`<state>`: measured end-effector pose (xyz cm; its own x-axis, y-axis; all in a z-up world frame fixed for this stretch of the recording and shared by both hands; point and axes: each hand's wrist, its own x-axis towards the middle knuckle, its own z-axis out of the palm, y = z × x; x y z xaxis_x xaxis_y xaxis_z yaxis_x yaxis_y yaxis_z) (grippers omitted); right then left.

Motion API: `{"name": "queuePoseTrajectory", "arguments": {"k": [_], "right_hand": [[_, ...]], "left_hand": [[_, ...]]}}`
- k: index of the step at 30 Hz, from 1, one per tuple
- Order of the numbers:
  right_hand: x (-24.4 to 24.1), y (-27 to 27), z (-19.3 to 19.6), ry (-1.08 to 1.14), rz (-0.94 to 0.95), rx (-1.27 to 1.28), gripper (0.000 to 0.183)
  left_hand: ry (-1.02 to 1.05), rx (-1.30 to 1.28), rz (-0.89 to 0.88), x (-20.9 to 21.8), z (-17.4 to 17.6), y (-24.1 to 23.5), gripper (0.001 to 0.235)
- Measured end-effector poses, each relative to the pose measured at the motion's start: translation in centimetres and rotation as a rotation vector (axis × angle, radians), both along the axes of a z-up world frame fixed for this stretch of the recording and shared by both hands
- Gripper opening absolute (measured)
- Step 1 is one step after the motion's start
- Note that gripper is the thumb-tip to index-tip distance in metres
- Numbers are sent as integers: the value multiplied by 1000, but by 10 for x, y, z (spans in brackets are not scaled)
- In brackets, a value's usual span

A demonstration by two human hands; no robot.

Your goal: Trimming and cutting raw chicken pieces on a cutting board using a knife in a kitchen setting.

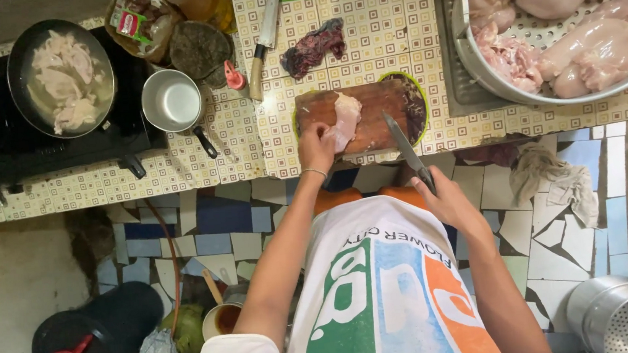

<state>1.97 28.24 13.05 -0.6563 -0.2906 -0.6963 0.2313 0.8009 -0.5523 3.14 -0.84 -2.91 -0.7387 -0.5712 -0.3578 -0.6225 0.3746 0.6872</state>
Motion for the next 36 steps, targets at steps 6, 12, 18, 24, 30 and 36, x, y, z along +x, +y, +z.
{"name": "queuePoseTrajectory", "arguments": {"k": [6,12,18,24,30,36], "right_hand": [[6,2,-11,10,0,-45,31],[14,0,-9,24,-27,-55,32],[14,-7,27,41,-81,-63,30],[20,-3,27,9,-92,-37,23],[38,1,-19,19,-72,-69,26],[43,-12,-11,82,-125,-112,31]], "left_hand": [[43,51,-29,1,-27,-18,33],[456,-51,-218,-10,84,-5,56],[549,13,-608,-28,174,-17,43],[444,291,-820,-57,200,-26,44],[299,-395,-716,-89,45,-21,66],[394,-621,-841,-36,-22,34,46]]}}
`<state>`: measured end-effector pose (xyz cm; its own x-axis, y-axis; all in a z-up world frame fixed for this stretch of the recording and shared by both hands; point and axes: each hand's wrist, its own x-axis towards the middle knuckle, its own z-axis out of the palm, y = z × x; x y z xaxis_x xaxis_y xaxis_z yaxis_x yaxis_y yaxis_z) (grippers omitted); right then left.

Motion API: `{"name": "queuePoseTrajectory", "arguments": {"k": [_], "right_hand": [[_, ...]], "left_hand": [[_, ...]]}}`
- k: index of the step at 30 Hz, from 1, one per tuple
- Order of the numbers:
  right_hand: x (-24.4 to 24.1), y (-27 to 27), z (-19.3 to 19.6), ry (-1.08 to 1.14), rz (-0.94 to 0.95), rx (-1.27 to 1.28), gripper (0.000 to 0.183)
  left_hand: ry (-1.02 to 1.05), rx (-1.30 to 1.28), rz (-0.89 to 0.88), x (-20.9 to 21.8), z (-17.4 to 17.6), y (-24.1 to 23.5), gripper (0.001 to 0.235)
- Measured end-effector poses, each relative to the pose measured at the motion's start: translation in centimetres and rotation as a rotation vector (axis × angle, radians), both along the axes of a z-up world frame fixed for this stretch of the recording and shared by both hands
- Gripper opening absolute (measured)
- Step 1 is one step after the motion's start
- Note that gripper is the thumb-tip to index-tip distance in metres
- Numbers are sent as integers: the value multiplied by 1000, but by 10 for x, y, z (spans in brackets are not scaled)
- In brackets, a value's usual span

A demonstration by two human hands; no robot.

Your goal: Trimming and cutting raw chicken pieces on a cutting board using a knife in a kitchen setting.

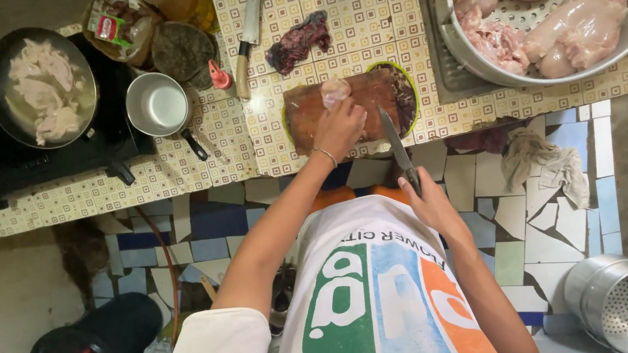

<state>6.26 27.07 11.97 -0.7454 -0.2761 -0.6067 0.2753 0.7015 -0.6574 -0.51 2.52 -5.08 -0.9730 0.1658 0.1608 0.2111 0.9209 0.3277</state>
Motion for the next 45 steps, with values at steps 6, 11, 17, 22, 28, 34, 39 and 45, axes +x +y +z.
{"name": "queuePoseTrajectory", "arguments": {"k": [6,11,17,22,28,34,39,45], "right_hand": [[-5,-1,2,6,23,35,30],[-4,-8,5,40,57,42,31],[6,-15,-21,21,18,34,31],[15,-34,-24,21,-22,36,32],[18,-57,-30,74,-58,59,33],[17,-72,-26,88,-57,34,32],[21,-66,-33,135,-84,9,27],[13,-57,-14,1,-99,-19,27]], "left_hand": [[203,-111,23,4,-20,-8,26],[259,14,-22,3,-25,-17,21],[270,47,-78,46,-3,-31,13],[210,103,-57,48,28,-30,39],[247,93,-29,33,-4,-24,20],[281,228,-73,35,47,-40,28],[179,285,146,-15,26,-64,23],[75,239,-31,-66,36,-72,14]]}}
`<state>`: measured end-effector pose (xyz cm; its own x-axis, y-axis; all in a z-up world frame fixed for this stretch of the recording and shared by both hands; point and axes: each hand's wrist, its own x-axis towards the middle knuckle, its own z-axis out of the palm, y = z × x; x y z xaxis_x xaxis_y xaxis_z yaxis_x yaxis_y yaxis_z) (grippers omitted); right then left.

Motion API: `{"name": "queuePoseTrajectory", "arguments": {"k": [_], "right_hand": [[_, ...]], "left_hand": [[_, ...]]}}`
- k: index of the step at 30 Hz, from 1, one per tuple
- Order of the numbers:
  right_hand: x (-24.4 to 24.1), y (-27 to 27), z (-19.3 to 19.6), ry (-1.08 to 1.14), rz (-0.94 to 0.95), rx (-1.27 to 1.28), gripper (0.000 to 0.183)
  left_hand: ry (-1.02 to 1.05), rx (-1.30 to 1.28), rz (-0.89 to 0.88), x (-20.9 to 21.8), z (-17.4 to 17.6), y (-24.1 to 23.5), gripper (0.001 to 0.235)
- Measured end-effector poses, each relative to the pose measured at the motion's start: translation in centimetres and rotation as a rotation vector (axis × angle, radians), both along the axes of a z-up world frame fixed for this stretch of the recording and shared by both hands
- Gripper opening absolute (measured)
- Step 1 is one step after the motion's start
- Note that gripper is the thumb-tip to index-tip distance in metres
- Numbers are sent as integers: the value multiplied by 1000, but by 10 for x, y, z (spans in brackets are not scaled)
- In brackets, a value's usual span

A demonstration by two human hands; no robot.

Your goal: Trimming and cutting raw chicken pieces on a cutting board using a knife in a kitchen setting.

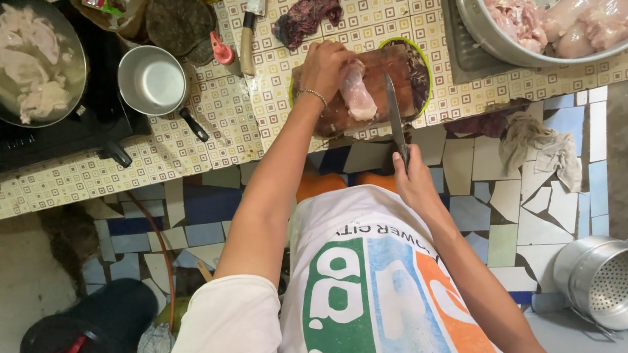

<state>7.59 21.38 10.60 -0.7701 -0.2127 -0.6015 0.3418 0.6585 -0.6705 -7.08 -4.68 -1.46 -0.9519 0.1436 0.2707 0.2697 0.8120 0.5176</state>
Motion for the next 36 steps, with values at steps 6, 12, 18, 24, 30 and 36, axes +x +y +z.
{"name": "queuePoseTrajectory", "arguments": {"k": [6,12,18,24,30,36], "right_hand": [[-7,6,17,-24,-17,3,27],[-12,16,10,-28,-36,35,30],[-15,22,3,-34,-67,28,30],[-19,27,12,-44,-89,10,31],[-11,45,-30,16,-115,42,31],[-10,43,-20,11,-103,43,32]], "left_hand": [[-133,-86,9,-9,-6,1,6],[-170,49,96,-25,9,-13,9],[-23,-70,42,-56,40,-3,11],[-556,30,-75,-81,61,4,14],[-703,-129,-75,-63,-33,-15,12],[-583,46,-96,-22,22,-15,25]]}}
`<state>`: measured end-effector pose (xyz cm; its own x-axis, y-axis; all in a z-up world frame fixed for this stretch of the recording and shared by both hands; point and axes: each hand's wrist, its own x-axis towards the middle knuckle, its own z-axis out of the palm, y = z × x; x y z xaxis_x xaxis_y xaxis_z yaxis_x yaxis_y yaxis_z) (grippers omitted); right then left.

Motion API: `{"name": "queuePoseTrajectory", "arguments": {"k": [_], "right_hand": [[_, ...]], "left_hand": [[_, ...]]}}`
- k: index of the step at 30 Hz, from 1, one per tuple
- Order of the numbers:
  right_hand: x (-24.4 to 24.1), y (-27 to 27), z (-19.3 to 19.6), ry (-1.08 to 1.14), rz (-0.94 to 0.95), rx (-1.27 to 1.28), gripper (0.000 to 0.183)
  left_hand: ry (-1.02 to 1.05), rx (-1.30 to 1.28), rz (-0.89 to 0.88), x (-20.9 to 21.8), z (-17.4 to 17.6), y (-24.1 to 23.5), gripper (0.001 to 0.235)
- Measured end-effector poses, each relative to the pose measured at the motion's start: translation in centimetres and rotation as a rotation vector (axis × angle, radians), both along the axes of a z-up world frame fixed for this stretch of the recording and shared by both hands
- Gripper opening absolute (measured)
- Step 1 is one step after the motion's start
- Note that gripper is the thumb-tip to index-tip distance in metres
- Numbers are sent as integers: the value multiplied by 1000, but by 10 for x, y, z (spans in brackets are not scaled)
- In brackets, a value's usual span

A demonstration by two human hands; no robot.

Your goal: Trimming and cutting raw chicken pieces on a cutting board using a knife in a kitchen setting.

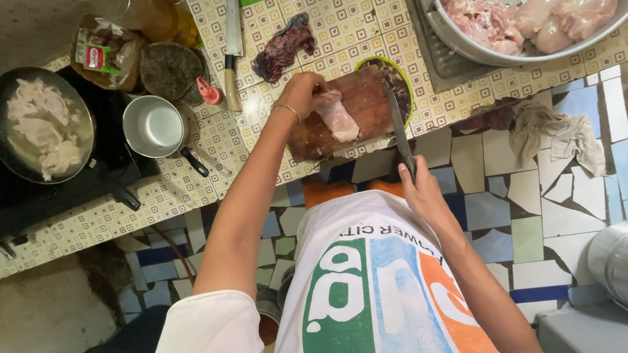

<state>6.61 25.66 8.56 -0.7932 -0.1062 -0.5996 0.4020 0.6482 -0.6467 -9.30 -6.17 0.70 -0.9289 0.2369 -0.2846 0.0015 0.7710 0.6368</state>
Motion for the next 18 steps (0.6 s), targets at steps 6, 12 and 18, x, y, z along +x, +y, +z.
{"name": "queuePoseTrajectory", "arguments": {"k": [6,12,18], "right_hand": [[-5,-5,12,-25,25,3,33],[-6,-3,-1,-13,57,29,36],[-8,-9,5,-33,70,40,36]], "left_hand": [[207,100,55,50,-15,18,30],[274,242,190,82,7,28,59],[306,308,158,74,8,22,29]]}}
